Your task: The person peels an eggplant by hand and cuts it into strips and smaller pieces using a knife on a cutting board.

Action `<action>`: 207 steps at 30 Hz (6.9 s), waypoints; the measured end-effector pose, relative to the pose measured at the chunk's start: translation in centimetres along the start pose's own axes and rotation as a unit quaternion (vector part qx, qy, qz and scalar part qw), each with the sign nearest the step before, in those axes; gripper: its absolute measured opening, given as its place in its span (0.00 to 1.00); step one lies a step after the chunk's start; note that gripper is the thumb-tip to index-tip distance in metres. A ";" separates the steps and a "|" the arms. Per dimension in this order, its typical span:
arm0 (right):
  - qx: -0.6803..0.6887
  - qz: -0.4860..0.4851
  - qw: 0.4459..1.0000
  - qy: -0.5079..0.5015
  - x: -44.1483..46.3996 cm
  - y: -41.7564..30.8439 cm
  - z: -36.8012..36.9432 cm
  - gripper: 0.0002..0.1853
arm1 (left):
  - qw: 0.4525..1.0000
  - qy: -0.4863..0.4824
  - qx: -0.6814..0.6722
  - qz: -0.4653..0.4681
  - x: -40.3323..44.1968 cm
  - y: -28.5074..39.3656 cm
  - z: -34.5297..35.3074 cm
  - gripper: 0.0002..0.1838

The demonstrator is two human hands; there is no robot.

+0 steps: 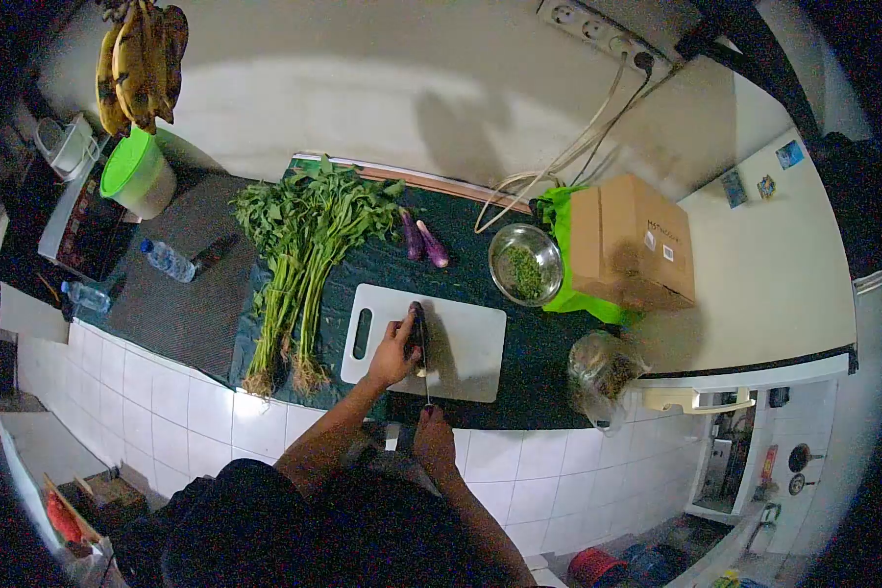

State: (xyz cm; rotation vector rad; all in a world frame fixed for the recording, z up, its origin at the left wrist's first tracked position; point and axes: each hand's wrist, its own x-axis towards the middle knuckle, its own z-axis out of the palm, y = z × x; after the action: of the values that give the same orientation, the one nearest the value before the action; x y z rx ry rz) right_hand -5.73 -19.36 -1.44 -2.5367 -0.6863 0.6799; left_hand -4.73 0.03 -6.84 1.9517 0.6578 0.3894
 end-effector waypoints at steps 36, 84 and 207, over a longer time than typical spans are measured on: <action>-0.069 -0.098 0.993 -0.016 2.9 2.4 2.1 0.21 | 0.985 -0.005 -0.092 -0.144 -0.4 0.9 0.4 0.28; -0.024 -0.112 0.993 0.017 2.7 2.2 2.4 0.22 | 0.988 -0.143 0.061 0.021 2.4 0.2 -1.2 0.65; -0.070 -0.071 0.992 0.071 4.5 3.0 5.3 0.20 | 0.966 -0.242 0.061 -0.063 5.1 -1.1 0.3 0.73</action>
State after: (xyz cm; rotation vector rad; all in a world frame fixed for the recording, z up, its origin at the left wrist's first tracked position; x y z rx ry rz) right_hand -4.22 -17.81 -8.66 -2.6010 -0.8824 0.4107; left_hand -0.76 3.29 -8.01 2.0038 0.4870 -0.2116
